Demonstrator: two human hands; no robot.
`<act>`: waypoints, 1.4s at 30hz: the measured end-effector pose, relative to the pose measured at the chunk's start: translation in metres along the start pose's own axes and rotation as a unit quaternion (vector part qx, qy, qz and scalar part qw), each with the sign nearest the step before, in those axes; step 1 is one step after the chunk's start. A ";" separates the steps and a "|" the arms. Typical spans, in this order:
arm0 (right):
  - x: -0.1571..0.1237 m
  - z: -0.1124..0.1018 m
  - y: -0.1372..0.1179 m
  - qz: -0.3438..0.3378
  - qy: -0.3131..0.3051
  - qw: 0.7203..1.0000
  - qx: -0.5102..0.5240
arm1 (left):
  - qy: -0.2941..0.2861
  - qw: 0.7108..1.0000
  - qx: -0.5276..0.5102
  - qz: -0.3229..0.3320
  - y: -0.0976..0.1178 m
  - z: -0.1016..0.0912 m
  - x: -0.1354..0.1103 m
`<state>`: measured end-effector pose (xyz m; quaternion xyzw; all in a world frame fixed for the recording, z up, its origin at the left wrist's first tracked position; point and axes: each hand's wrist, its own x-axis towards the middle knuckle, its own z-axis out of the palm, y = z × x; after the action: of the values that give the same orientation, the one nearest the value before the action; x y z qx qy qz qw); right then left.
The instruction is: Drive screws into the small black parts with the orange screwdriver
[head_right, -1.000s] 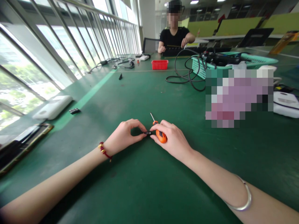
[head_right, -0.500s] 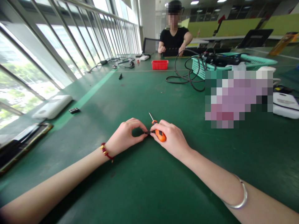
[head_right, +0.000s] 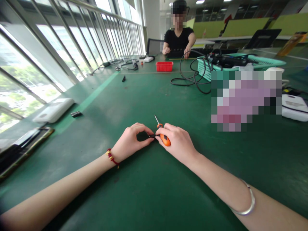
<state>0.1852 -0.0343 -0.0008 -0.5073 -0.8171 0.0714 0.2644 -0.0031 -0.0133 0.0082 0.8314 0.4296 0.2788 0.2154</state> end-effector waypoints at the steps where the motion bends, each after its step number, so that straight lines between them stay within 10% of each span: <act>1: 0.000 0.000 0.000 0.000 0.001 1.000 -0.001 | 0.001 1.000 -0.002 -0.002 0.000 0.001 0.000; 42: 0.000 -0.001 0.003 -0.009 -0.020 1.000 0.004 | 0.022 1.000 -0.018 -0.009 0.002 0.004 0.000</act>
<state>0.1879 -0.0326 -0.0014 -0.4974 -0.8263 0.0827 0.2510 0.0002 -0.0149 0.0061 0.8173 0.4362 0.3030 0.2236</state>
